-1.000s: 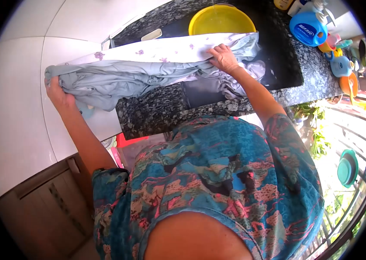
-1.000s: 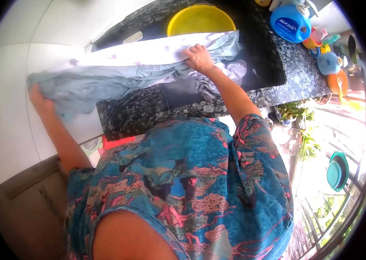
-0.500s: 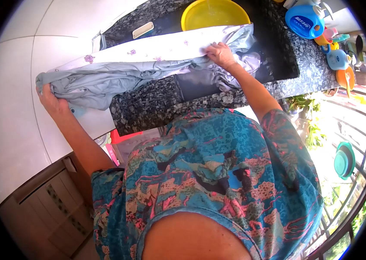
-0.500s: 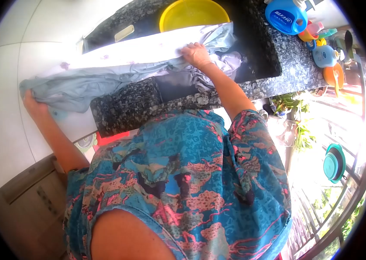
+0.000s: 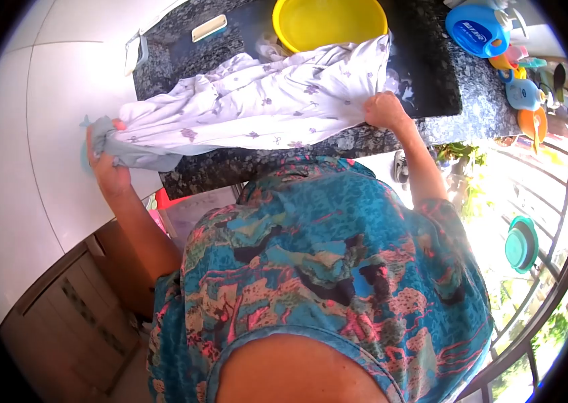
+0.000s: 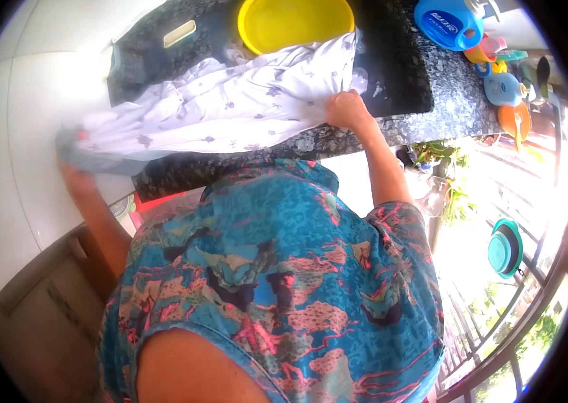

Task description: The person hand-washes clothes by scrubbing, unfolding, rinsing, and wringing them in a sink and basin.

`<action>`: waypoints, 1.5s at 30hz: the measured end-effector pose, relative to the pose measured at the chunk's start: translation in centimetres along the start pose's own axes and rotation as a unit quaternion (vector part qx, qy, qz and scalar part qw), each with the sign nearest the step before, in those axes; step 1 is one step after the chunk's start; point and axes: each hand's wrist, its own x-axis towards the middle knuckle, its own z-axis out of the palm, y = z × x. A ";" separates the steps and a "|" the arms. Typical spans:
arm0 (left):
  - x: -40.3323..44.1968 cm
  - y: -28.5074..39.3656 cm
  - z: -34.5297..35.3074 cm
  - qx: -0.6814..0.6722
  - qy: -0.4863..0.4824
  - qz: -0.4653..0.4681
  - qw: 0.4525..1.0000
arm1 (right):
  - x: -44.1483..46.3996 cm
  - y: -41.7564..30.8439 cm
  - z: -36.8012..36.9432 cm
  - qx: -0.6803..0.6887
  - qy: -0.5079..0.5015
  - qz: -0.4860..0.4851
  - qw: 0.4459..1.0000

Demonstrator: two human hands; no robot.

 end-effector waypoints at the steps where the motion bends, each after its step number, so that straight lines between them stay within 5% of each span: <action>1: -0.5 -0.1 0.8 -0.005 -0.019 0.000 1.000 | 0.2 -0.2 0.0 -0.007 0.016 -0.009 1.000; 4: -1.4 -0.3 1.7 0.018 0.005 -0.057 0.998 | 0.1 -1.6 -0.7 0.006 0.004 -0.019 1.000; 7: -2.3 -0.1 2.8 0.021 0.025 -0.085 0.996 | -0.1 -1.9 -1.5 0.155 0.170 -0.147 0.962; 14: -3.6 0.0 1.7 0.061 -0.072 -0.106 0.990 | -0.9 -2.2 -5.9 0.558 0.023 -0.018 0.829; 18: -3.9 -1.8 -0.5 0.088 -0.155 -0.070 0.982 | -0.8 -2.0 -7.5 0.428 0.032 -0.020 0.903; 23: -4.9 -2.2 -0.6 -0.032 0.005 -0.084 0.996 | -1.6 -2.6 -10.1 0.251 -0.090 -0.098 0.959; 27: -5.0 -3.6 -3.7 -0.175 0.065 -0.089 0.978 | -1.8 -2.7 -10.1 0.012 -0.022 -0.161 0.987; 30: -4.6 -2.9 -3.3 -0.030 -0.009 -0.099 0.995 | -1.2 -1.6 -9.7 0.146 0.039 -0.157 0.976; 33: -4.1 -1.4 0.6 0.367 -0.111 -0.061 0.922 | -1.0 -1.7 -13.0 0.369 0.062 -0.038 0.927; 36: -4.7 -2.0 3.8 0.480 -0.187 -0.120 0.849 | 0.2 -1.2 -14.8 0.599 0.182 -0.009 0.779; 38: -5.4 -4.0 4.2 0.546 -0.249 -0.021 0.800 | 1.4 0.1 -15.0 0.694 0.231 0.015 0.682; 39: -5.6 -5.1 4.3 0.575 -0.279 0.031 0.768 | 2.0 -0.1 -15.5 0.691 0.244 0.016 0.681; 42: -5.1 -7.2 4.1 0.552 -0.265 0.045 0.789 | 3.9 -1.1 -16.5 0.703 0.296 0.066 0.643; 45: -3.4 -5.5 2.8 0.179 -0.170 -0.079 0.966 | 5.7 -0.6 -17.1 0.686 0.301 0.046 0.660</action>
